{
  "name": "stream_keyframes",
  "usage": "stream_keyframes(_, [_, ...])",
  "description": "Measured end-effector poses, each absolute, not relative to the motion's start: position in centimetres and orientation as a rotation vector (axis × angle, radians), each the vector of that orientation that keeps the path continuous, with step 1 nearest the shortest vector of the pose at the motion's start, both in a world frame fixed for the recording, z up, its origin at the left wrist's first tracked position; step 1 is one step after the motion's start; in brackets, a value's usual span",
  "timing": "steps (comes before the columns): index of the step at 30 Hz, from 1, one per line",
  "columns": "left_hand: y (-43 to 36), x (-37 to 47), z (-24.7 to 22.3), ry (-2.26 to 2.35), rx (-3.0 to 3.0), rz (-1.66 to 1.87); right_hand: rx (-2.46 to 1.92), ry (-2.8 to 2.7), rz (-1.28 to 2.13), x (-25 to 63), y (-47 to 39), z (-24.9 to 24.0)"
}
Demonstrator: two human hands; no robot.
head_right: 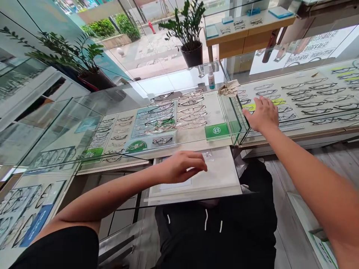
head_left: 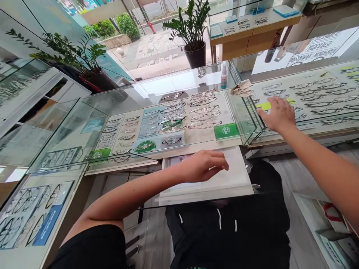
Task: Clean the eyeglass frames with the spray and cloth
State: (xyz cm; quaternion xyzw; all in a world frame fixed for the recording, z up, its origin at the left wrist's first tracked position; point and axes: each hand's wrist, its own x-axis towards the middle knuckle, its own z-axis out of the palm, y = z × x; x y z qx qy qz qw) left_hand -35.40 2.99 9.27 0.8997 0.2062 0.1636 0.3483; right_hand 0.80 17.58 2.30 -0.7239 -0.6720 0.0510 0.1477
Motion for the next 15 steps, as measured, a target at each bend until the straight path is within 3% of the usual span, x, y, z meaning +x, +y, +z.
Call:
stream_keyframes(4, [4.1, -36.0, 2.5, 0.661, 2.103, 0.35, -2.073, -1.965, 0.159, 0.6, 17.4, 2.9])
stream_keyframes(9, [11.1, -38.4, -5.8, 1.097, 2.032, 0.427, -2.115, -1.982, 0.127, 0.6, 17.5, 2.9])
stream_keyframes(15, [20.2, -40.9, -10.5, 1.624, 1.959, 0.346, -2.067, -1.967, 0.153, 1.1, 18.0, 2.3])
